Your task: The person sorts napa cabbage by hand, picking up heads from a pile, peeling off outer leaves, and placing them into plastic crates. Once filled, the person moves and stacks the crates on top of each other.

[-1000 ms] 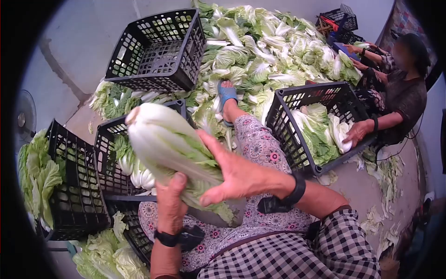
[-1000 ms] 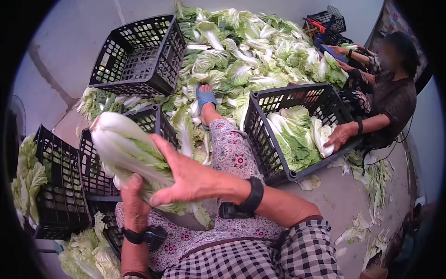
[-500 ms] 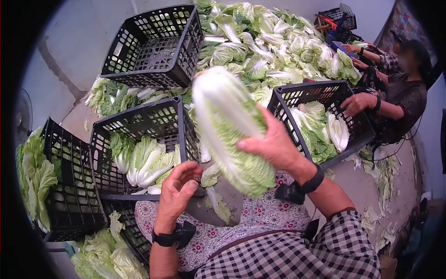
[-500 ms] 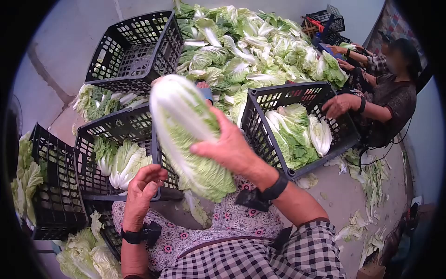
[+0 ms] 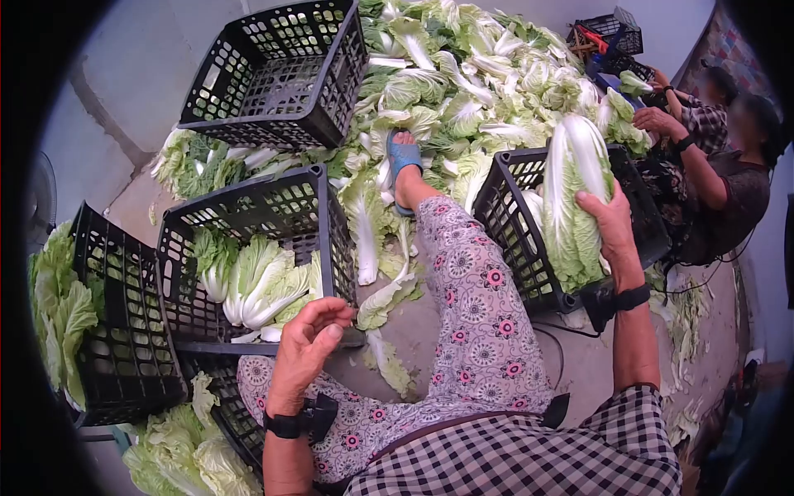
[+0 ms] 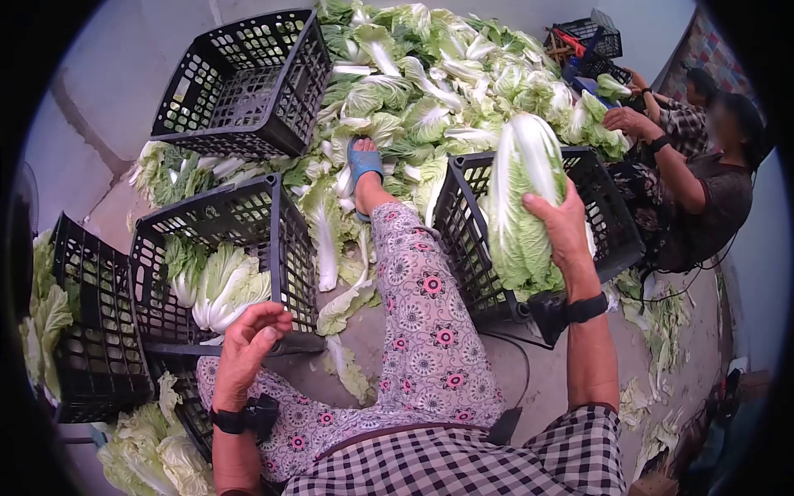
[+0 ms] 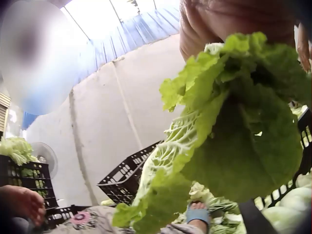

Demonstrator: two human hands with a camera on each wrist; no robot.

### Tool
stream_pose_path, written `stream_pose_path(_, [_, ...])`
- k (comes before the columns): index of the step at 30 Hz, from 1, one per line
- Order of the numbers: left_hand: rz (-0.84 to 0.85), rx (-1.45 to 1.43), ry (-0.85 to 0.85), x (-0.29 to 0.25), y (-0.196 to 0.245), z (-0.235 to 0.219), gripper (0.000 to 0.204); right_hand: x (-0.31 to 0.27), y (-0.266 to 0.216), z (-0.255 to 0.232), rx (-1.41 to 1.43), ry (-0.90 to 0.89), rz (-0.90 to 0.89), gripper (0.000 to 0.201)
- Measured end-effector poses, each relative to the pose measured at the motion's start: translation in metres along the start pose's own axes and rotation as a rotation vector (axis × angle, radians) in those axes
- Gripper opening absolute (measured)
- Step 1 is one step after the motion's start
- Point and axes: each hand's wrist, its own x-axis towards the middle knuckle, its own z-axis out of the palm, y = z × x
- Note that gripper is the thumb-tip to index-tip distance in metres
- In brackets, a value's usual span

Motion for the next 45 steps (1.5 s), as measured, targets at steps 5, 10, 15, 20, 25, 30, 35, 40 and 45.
stream_pose_path(5, [0.02, -0.01, 0.03, 0.004, 0.003, -0.015, 0.046, 0.018, 0.012, -0.039, -0.294, 0.064, -0.023, 0.065])
stream_pose_path(10, [0.035, -0.006, 0.089, 0.007, 0.006, -0.027, 0.045, 0.035, 0.017, -0.052, -0.409, 0.046, -0.007, 0.077])
stream_pose_path(15, [0.061, 0.031, 0.144, 0.008, 0.007, -0.038, 0.05, 0.04, 0.019, -0.046, -0.747, -0.032, -0.058, 0.066])
stream_pose_path(20, [0.048, 0.026, 0.184, 0.012, 0.007, -0.054, 0.046, 0.015, -0.023, 0.028, -0.525, -0.343, -0.134, 0.04])
stream_pose_path(25, [0.052, 0.1, 0.174, 0.016, 0.009, -0.058, 0.05, -0.025, -0.036, 0.111, -0.631, -0.64, -0.508, 0.044])
stream_pose_path(30, [0.012, 0.078, 0.185, 0.013, 0.013, -0.065, 0.042, -0.046, -0.015, 0.132, -0.642, -1.01, -0.491, 0.047])
stream_pose_path(35, [-0.009, 0.065, 0.184, 0.018, 0.005, -0.073, 0.042, -0.046, 0.002, 0.128, -0.662, -1.097, -0.532, 0.047])
stream_pose_path(40, [-0.028, 0.078, 0.15, 0.024, 0.003, -0.074, 0.043, -0.046, 0.002, 0.128, -0.69, -1.07, -0.517, 0.045])
stream_pose_path(45, [-0.028, 0.137, 0.147, 0.032, 0.006, -0.083, 0.043, -0.046, 0.008, 0.125, -0.652, -1.017, -0.509, 0.043])
